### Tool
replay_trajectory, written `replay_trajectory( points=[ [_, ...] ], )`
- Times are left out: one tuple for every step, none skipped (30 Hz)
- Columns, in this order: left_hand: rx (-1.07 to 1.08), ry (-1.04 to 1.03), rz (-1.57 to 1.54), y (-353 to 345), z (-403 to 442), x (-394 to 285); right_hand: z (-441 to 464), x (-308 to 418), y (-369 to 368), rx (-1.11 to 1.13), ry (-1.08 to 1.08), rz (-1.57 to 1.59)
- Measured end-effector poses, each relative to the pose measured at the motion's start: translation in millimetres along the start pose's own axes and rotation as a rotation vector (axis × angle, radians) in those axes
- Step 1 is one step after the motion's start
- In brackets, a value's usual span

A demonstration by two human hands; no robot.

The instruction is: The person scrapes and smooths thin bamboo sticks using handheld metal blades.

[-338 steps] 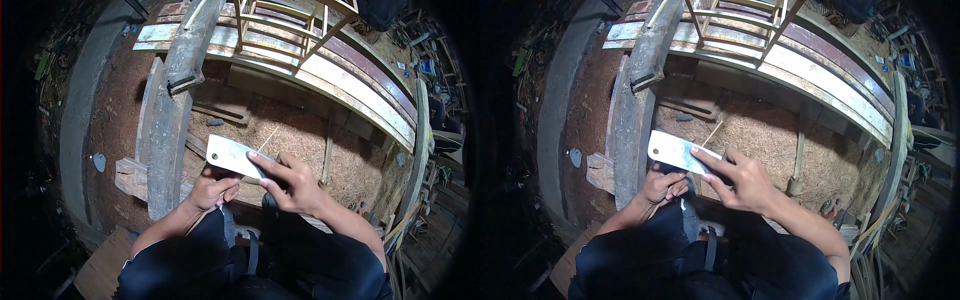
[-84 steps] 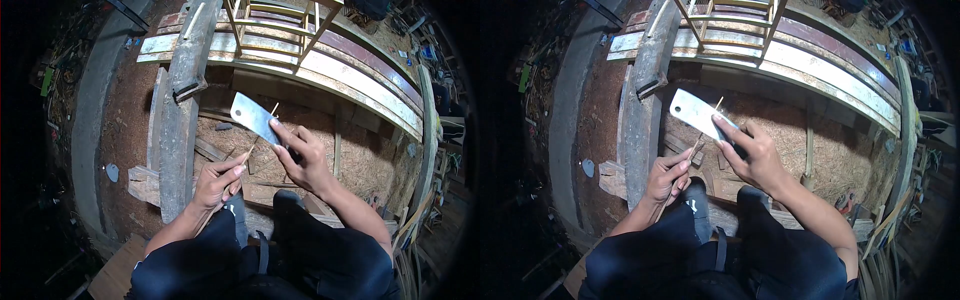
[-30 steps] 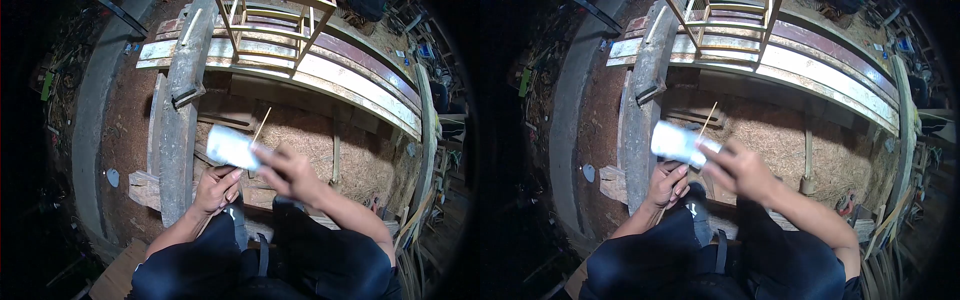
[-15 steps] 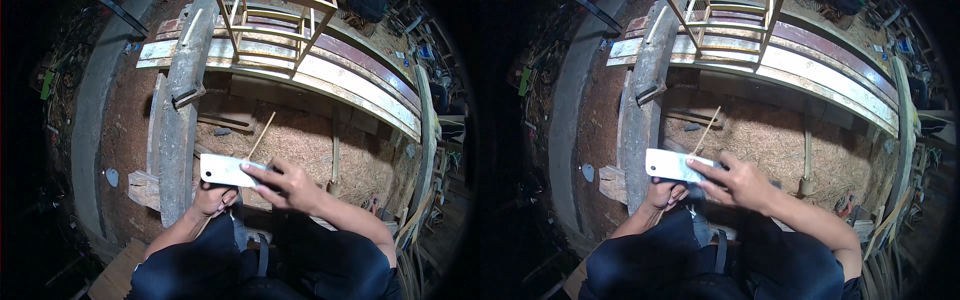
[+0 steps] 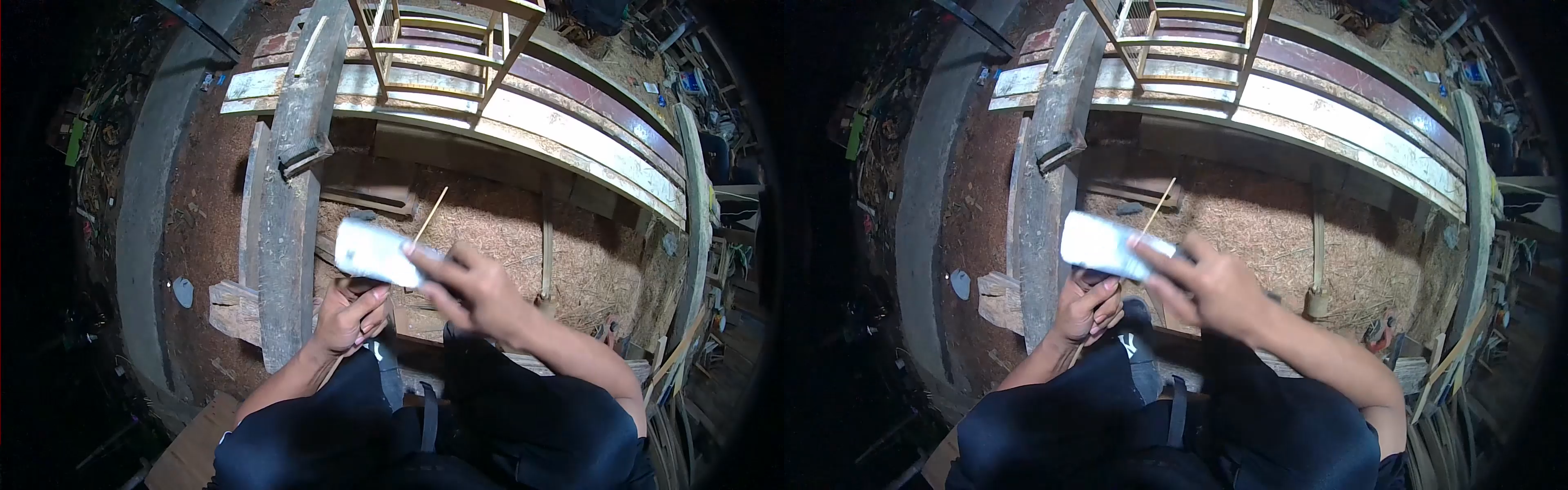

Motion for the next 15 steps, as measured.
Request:
replay_trajectory(
  points=[
    [-0.05,0.054,-0.037,1.0,-4.1,1.6,-1.7,9.2,-1.6,-0.011,0.052,-0.032],
    [-0.05,0.056,-0.034,0.8,-2.2,0.2,1.4,2.0,-2.2,-0.012,0.051,-0.03],
    [-0.017,0.043,-0.014,-4.0,1.1,-5.3,7.2,-13.3,-0.2,-0.129,-0.019,-0.009],
    [0.014,0.03,0.004,-6.3,1.7,-7.9,10.6,-24.3,3.3,-0.243,-0.088,0.012],
    [0.045,0.031,0.056,-1.9,2.2,-4.1,12.9,-27.7,8.4,-0.219,-0.132,-0.106],
    [0.046,0.022,0.053,0.3,3.4,-2.6,11.6,-23.3,7.1,-0.218,-0.123,-0.11],
    [0.015,0.023,0.063,2.3,3.4,-0.9,5.0,-12.1,-0.5,-0.117,-0.049,-0.039],
    [-0.017,0.028,0.074,6.0,2.1,2.4,-2.3,-0.2,-8.6,-0.015,0.02,0.035],
    [-0.006,0.086,0.029,7.0,1.3,3.3,-4.5,13.4,-10.1,0.085,0.059,0.019],
    [-0.103,0.155,-0.065,5.9,-0.7,5.8,-5.7,15.5,-10.9,0.107,0.058,-0.01],
    [-0.044,0.1,-0.077,2.4,1.8,3.5,-2.4,7.7,-8.7,0.027,0.006,0.014],
    [0.014,0.05,-0.089,-0.5,4.2,-1.2,2.8,-2.9,-4.9,-0.052,-0.049,0.041],
    [0.083,0.065,-0.125,0.1,2.6,-5.5,9.8,-8.4,2.3,-0.184,-0.089,-0.011],
    [0.053,0.047,-0.114,-6.1,0.9,-9.2,12.6,-8.4,6.6,-0.192,-0.129,-0.042],
    [0.048,0.058,-0.111,-3.4,1.3,-8.4,7.8,-6.7,0.5,-0.122,-0.066,-0.009]
  ],
)
Point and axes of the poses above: each hand's wrist, its own z-axis towards the middle knuckle, its own y-axis out of the back of the hand, x = y × z, the point moved 2 cm from there along z, towards the middle knuckle, and after that the axes turned 7 degrees about -x, right-handed, at the moved point
